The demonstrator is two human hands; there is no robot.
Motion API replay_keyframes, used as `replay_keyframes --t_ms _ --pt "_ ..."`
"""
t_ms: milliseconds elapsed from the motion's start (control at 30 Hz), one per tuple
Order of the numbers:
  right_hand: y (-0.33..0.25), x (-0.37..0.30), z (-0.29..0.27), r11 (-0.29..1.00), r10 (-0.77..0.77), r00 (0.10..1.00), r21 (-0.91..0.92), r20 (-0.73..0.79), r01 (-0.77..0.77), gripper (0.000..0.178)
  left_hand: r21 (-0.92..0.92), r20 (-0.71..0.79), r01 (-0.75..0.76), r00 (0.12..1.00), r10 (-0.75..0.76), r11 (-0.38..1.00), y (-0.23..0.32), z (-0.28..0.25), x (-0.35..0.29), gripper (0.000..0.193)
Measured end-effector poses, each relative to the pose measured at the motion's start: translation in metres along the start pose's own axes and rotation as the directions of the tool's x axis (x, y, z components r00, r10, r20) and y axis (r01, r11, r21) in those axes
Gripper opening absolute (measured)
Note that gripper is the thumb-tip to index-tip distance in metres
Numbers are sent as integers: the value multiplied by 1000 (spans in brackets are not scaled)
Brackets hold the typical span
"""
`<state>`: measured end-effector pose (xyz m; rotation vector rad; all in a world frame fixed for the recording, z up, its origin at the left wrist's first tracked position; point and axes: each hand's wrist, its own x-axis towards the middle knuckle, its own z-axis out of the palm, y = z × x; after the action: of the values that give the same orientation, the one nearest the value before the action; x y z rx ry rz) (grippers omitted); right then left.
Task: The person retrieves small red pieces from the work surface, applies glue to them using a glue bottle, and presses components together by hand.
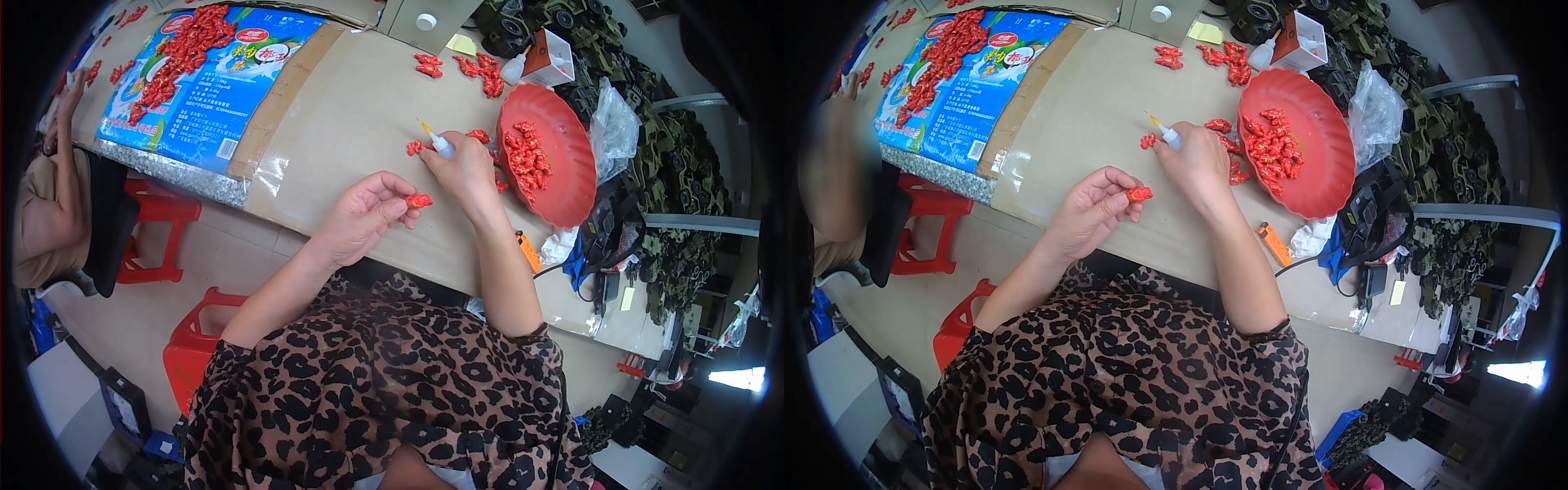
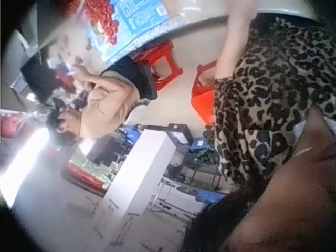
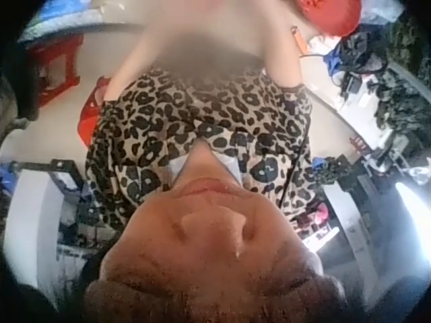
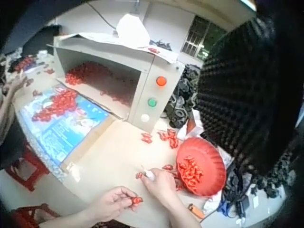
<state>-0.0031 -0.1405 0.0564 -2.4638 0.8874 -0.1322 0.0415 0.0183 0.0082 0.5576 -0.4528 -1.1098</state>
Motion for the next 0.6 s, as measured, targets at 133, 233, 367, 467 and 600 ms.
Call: replay_keyframes --t_ms 133,233,367,467,600 --pt "12 -10 -8 942 -86 996 324 -11 84 24 -12 -28 14 1000 -14 1000 -1 0 2 14" --pt "22 -32 -19 746 -45 994 665 99 -33 21 -5 -51 30 998 -30 1000 -1 2 2 16" --pt "39 -64 -14 414 -41 983 898 182 -149 17 37 -72 73 995 -70 997 -5 10 2 21" --pt "49 -81 -7 221 -27 977 954 212 -201 15 113 -79 117 991 -108 987 -13 20 1 24" --pt "52 -98 -3 237 -10 997 969 72 -67 12 159 -97 151 986 -137 976 -22 24 0 25"
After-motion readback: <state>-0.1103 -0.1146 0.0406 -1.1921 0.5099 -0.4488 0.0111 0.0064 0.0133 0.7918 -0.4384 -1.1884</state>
